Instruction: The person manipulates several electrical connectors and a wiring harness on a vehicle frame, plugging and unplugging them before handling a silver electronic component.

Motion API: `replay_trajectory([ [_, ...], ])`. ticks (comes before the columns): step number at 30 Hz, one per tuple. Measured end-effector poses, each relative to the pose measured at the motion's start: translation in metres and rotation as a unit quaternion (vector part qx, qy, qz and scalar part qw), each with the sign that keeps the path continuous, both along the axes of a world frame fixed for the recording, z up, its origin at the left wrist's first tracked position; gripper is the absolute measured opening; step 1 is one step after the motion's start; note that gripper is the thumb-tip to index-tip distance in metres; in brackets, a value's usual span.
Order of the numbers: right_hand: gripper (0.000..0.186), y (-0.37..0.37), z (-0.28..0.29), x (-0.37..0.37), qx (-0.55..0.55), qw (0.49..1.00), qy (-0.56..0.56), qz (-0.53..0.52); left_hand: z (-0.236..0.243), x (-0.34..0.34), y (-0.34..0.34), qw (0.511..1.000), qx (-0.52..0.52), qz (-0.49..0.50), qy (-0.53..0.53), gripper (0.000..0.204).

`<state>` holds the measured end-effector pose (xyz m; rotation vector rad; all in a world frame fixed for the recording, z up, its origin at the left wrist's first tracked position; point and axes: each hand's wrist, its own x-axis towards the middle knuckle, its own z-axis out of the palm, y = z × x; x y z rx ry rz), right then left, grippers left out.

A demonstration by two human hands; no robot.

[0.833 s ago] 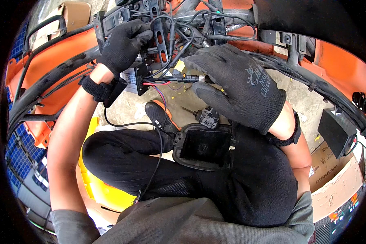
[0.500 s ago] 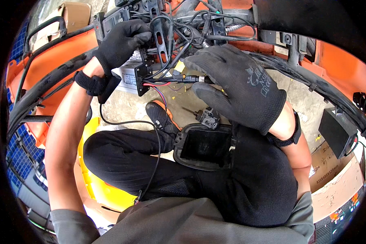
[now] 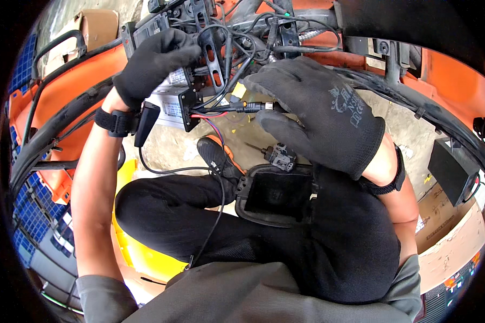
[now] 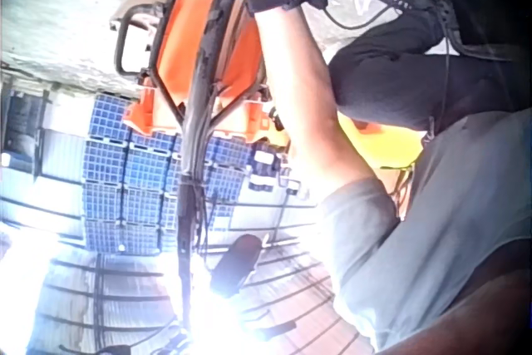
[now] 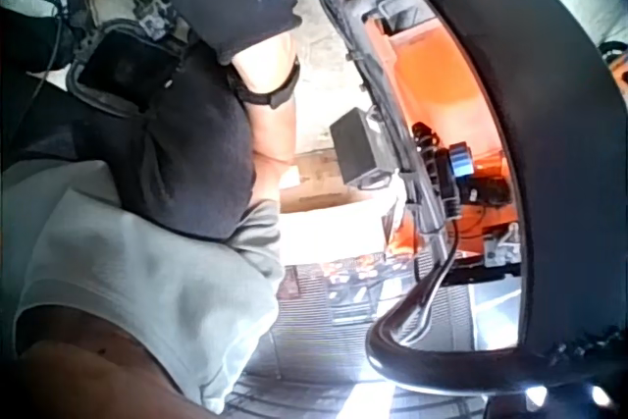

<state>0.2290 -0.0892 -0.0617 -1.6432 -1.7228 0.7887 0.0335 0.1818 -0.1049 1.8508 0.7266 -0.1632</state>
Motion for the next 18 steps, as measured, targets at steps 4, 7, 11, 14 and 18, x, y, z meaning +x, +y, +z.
replay_trajectory([
  [4,0.051,-0.004,-0.003,0.000,0.008,1.000,-0.007,-0.020,0.015,0.005,-0.007,0.952,0.260,-0.132,0.087,0.017],
  [7,0.051,-0.006,-0.004,0.000,0.017,1.000,0.005,-0.025,0.018,0.000,-0.002,0.974,0.185,-0.122,0.039,0.018],
  [11,0.050,-0.003,0.001,0.000,-0.014,1.000,0.022,-0.015,0.036,-0.017,0.003,0.998,-0.058,-0.019,-0.003,0.016],
  [14,0.050,-0.003,0.001,0.000,-0.016,1.000,0.009,-0.018,0.029,-0.029,-0.001,0.990,-0.128,0.001,-0.063,0.016],
  [18,0.050,-0.008,-0.004,-0.003,0.008,0.999,-0.018,-0.033,0.029,-0.028,-0.006,0.989,-0.114,-0.019,-0.092,0.016],
])
